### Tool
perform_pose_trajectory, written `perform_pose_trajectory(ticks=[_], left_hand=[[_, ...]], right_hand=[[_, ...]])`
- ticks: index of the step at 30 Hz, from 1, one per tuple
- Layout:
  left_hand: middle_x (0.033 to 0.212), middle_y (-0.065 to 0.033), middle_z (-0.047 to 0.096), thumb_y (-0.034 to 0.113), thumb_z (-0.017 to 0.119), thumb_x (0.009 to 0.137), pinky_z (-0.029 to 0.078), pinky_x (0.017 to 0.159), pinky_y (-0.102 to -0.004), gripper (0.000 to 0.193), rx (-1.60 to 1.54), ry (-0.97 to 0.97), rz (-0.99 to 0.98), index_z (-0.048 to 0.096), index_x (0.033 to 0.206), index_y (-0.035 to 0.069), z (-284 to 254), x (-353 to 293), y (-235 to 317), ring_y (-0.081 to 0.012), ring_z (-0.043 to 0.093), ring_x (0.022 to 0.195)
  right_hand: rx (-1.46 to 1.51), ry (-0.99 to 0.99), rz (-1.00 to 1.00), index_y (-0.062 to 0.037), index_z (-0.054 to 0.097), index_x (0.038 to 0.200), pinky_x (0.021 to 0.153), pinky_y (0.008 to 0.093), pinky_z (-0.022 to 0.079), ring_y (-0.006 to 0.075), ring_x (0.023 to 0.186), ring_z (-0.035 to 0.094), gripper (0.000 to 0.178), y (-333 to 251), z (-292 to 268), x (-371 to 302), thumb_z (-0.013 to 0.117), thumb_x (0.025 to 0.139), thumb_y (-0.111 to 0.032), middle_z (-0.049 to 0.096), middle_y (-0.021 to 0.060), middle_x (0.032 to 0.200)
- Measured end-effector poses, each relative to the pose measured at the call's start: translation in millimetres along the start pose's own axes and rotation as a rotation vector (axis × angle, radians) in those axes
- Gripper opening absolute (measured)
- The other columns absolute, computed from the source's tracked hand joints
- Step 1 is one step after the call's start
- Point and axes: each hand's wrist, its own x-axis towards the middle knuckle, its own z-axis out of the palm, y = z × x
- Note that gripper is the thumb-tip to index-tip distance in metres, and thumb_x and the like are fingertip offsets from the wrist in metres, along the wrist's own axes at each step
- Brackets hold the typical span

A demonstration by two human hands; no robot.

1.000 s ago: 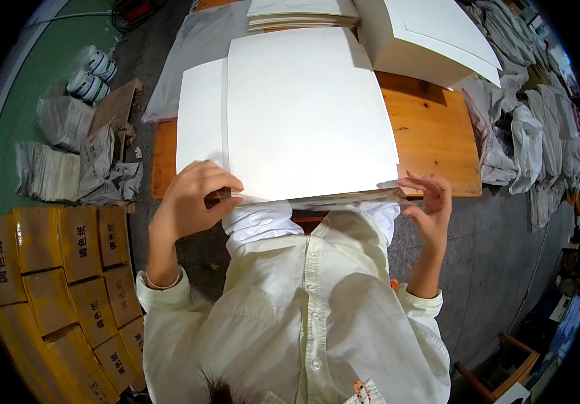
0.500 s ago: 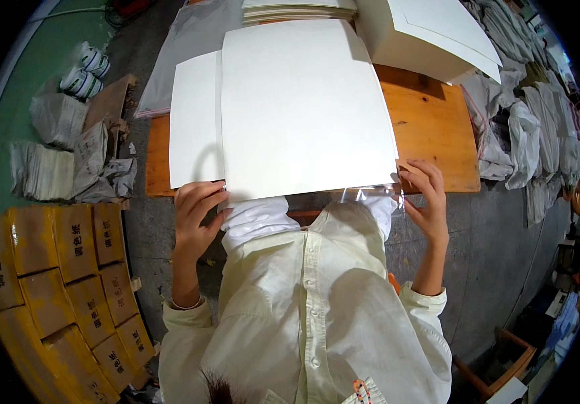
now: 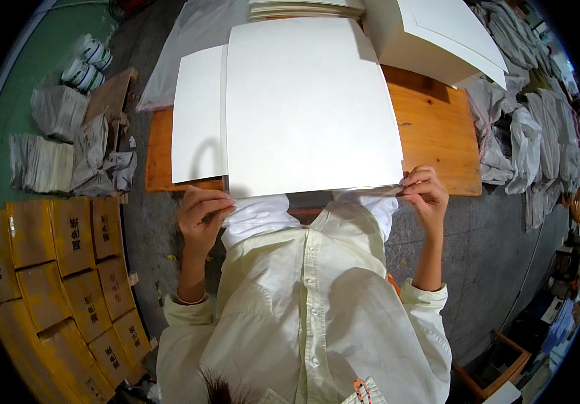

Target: The person sits on the floor at a low wooden table and handles stacks of white paper. They pick up sheets, fold them in half, and place them into clear plastic bags. The person repeats this process, handling the paper and bags by hand.

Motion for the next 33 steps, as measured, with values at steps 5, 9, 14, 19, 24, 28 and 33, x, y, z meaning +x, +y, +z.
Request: perform_pose_trajectory(ticks=[5,9,14,19,24,28,33], left_hand=[[0.085,-0.0046,0.067,0.001,0.077,0.071,0.045,0.063,-0.0269,0.014,-0.122,0.034,-0.063,0.069,0.081,0.004,5,-2,2,-0.0157,0.057,0.072],[0.080,-0.0037,0.065,0.001,0.074,0.075,0.041,0.058,-0.0237,0.010,-0.180,0.059,-0.127,0.068,0.082,0.003,11,-5,2,-0.0120,0.053,0.067],[0.071,-0.0011,0.062,0.003,0.075,0.078,0.034,0.052,-0.0219,0.007,-0.165,0.149,-0.458,0.070,0.082,0.003,17,-8,11,-0.0072,0.045,0.060],[0.070,0.0002,0.065,0.006,0.079,0.074,0.032,0.049,-0.0236,0.008,0.193,0.226,-0.400,0.073,0.080,0.005,22,3,25,-0.0090,0.047,0.060],[0.073,-0.0012,0.068,0.008,0.080,0.072,0.038,0.056,-0.0274,0.010,0.344,0.263,-0.334,0.074,0.080,0.006,27,14,28,-0.0143,0.052,0.065],[0.073,-0.0019,0.067,0.010,0.081,0.070,0.041,0.066,-0.0302,0.012,0.394,0.272,-0.355,0.074,0.080,0.008,28,21,28,-0.0166,0.053,0.066],[0.071,-0.0003,0.066,0.012,0.080,0.071,0.040,0.067,-0.0303,0.010,0.441,0.238,-0.331,0.074,0.079,0.009,27,30,23,-0.0169,0.051,0.067]], right_hand=[[0.098,0.034,-0.032,-0.0026,0.068,0.078,0.083,0.0350,0.046,0.0229,0.093,0.057,0.010,4,5,2,0.076,0.075,-0.006,0.068,0.0084,0.088],[0.145,0.065,0.031,-0.0016,0.067,0.078,0.080,0.0338,0.045,0.0213,0.089,0.056,0.008,8,6,-2,0.075,0.076,-0.003,0.067,0.0084,0.085],[0.250,0.143,0.232,0.0001,0.066,0.082,0.074,0.0265,0.044,0.0158,0.084,0.054,0.005,8,10,-7,0.071,0.079,0.001,0.064,0.0062,0.080],[0.276,0.231,0.459,0.0012,0.065,0.083,0.063,0.0211,0.043,0.0079,0.072,0.054,0.005,-11,21,2,0.069,0.084,-0.002,0.062,0.0025,0.079],[0.172,0.321,0.611,0.0003,0.066,0.085,0.061,0.0187,0.044,0.0046,0.065,0.052,0.008,-24,31,11,0.071,0.084,-0.006,0.060,-0.0011,0.073],[0.178,0.382,0.648,0.0001,0.067,0.084,0.060,0.0183,0.042,0.0040,0.064,0.051,0.009,-27,39,17,0.072,0.083,-0.007,0.060,-0.0020,0.071],[0.023,0.386,0.605,0.0002,0.066,0.078,0.059,0.0193,0.039,0.0035,0.064,0.049,0.010,-25,44,22,0.072,0.082,-0.007,0.059,-0.0019,0.070]])
